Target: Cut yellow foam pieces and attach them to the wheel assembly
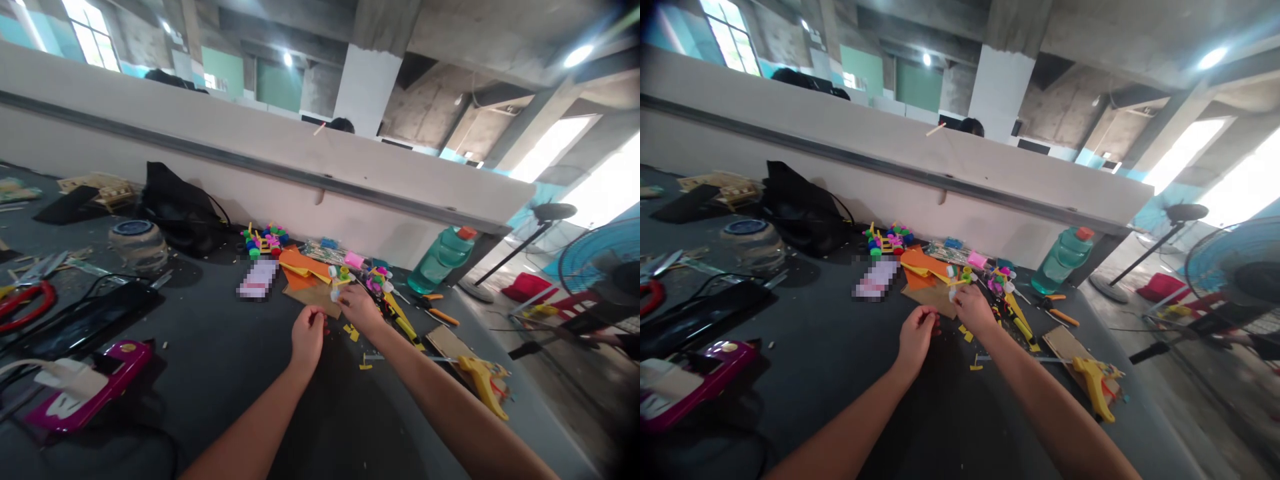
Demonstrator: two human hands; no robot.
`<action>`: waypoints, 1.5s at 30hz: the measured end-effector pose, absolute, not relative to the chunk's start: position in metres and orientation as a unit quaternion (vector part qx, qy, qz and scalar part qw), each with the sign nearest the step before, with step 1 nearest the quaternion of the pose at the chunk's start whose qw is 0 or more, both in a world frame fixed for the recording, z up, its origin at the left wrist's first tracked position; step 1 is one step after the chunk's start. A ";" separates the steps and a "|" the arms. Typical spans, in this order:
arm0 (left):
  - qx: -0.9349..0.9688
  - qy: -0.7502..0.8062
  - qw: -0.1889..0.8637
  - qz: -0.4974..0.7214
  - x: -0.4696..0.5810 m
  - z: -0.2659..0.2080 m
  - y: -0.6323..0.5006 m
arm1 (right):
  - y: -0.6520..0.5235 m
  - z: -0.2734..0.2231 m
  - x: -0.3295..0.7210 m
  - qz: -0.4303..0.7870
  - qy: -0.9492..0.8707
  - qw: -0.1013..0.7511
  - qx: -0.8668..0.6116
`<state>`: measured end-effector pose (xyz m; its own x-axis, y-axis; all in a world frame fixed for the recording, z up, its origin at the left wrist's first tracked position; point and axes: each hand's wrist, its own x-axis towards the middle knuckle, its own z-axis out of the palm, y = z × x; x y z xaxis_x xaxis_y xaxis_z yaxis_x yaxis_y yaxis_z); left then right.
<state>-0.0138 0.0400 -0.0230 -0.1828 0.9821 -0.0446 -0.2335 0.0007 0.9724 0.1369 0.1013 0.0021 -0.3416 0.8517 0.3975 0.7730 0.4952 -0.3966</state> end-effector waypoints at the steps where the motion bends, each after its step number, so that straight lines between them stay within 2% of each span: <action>1: 0.383 0.487 0.512 0.596 -0.014 -0.024 0.041 | 0.095 0.002 0.139 0.066 -0.821 0.278 -0.494; 7: 0.382 0.480 0.514 0.600 -0.013 -0.028 0.042 | 0.086 0.000 0.128 0.055 -0.811 0.271 -0.515; 13: 0.348 0.495 0.493 0.626 -0.020 -0.031 0.044 | 0.094 -0.001 0.092 0.120 -0.820 0.261 -0.495; 18: 0.330 0.499 0.489 0.635 -0.019 -0.030 0.043 | 0.108 -0.007 0.084 0.193 -0.778 0.292 -0.521; 27: 0.298 0.483 0.522 0.637 -0.020 -0.022 0.042 | 0.072 0.010 0.112 0.434 -0.594 0.431 -0.522; 30: 0.317 0.447 0.578 0.604 -0.015 -0.014 0.035 | 0.034 0.020 0.124 0.511 -0.527 0.465 -0.495; 32: 0.349 0.408 0.643 0.547 -0.009 -0.010 0.027 | 0.010 0.023 0.128 0.610 -0.425 0.491 -0.455; 34: 0.367 0.383 0.689 0.494 -0.004 -0.008 0.018 | -0.008 0.023 0.132 0.657 -0.358 0.504 -0.431; 41: 0.335 0.382 0.741 0.440 0.010 0.000 -0.002 | -0.029 0.023 0.159 0.670 -0.332 0.511 -0.424; 45: 0.319 0.407 0.747 0.418 0.015 0.010 -0.007 | -0.024 0.027 0.179 0.597 -0.367 0.543 -0.462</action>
